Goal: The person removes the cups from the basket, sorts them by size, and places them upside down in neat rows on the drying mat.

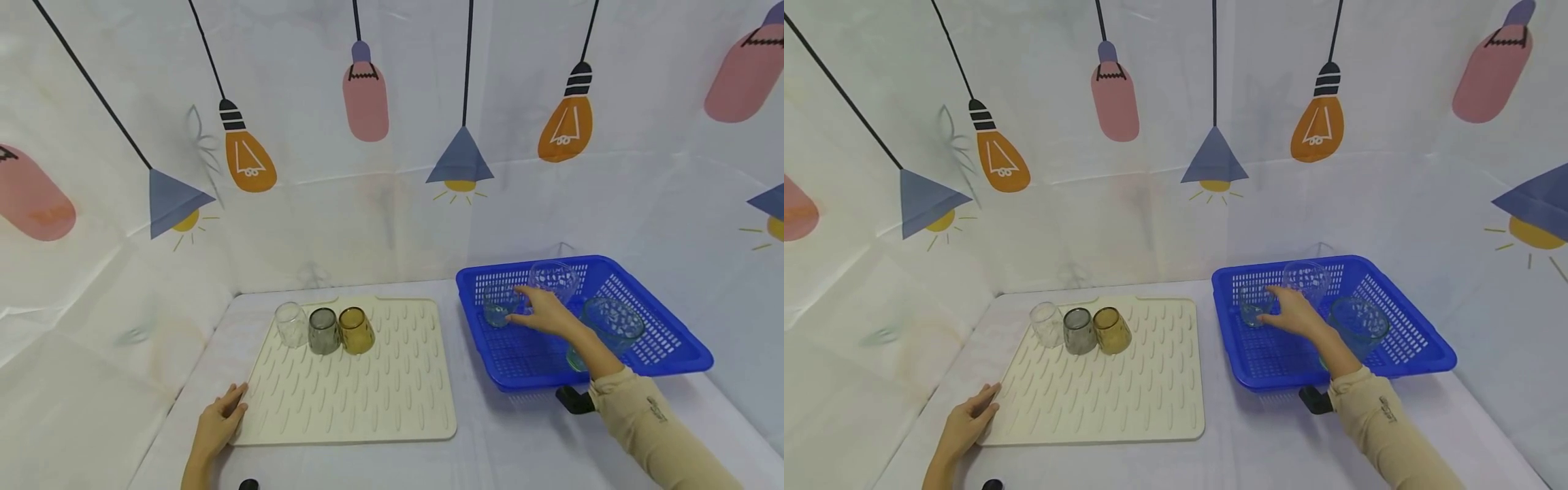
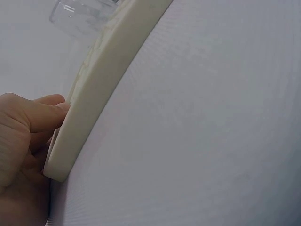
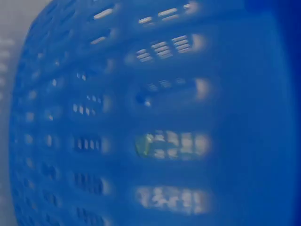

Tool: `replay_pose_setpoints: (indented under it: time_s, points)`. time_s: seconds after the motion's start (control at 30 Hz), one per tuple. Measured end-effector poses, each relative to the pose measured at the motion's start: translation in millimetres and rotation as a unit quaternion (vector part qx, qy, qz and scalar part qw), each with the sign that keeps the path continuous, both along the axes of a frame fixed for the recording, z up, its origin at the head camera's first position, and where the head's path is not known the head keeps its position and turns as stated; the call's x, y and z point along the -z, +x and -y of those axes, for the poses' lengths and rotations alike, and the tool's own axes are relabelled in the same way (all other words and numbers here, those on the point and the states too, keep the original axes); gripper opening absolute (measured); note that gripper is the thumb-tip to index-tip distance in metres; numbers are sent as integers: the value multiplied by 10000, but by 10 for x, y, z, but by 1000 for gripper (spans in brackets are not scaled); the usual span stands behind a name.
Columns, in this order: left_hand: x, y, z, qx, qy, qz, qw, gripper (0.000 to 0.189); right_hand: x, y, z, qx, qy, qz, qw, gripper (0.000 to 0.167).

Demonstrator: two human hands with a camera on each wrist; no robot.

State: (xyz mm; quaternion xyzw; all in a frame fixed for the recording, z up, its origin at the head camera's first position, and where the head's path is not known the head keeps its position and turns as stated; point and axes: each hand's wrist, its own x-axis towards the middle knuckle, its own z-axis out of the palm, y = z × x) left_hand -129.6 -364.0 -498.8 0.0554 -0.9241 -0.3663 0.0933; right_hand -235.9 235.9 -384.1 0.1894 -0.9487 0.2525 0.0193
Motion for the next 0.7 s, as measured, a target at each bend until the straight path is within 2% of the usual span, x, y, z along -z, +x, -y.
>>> replay_pose_setpoints:
  time_s: [0.17, 0.4, 0.6, 0.7]
  points:
    - [-9, -1, 2, 23, -48, 90, 9999, 43, 55, -53, -4, -72, 131, 212, 9997, 80]
    - [-7, 10, -4, -13, -87, -2, 10000, 42, 81, -49, -1, -75, 146, 889, 9959, 98]
    - [-2, 19, -9, 67, -131, -175, 9997, 39, -52, -29, -20, -250, 273, 1544, 9873, 104]
    - [-11, 19, -9, 13, -179, -78, 9998, 40, -146, -69, -25, -356, 416, 1693, 9840, 104]
